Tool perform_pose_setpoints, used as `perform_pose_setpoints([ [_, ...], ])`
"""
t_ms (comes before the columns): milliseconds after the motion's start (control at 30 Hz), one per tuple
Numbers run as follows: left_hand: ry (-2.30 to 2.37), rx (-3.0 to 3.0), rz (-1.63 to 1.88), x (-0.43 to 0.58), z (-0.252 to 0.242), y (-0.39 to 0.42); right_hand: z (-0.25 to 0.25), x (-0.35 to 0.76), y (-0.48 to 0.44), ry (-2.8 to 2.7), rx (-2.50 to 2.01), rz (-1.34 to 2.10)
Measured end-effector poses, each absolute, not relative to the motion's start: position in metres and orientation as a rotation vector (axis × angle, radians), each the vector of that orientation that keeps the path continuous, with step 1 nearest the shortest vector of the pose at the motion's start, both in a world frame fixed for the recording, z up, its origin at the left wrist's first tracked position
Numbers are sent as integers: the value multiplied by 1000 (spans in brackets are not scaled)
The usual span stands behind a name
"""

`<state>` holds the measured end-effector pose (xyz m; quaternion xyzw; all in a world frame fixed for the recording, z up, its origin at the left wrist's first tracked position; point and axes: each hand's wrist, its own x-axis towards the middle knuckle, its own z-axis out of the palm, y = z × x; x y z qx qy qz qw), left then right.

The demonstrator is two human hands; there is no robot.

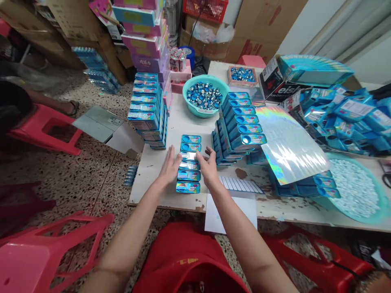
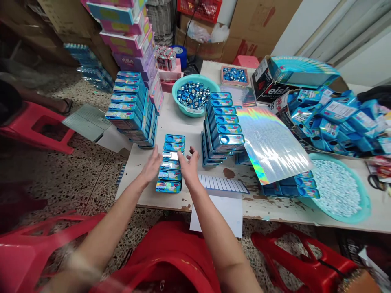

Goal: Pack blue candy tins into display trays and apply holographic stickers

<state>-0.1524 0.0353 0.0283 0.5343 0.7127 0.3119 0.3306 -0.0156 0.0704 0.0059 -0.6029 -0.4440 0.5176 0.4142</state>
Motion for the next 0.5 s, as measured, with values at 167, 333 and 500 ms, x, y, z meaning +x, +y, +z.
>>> perform_pose_setpoints([
  [167,2010,2012,432,-128,68,-4,8,7,43,-929,-1526,1331],
  [333,2116,2168,97,-115,69,-18,-5,35,28,-940,-1558,1319],
  [500,2074,2354,208,-123,60,-12,-13,80,17,-1050,-1560,1171],
])
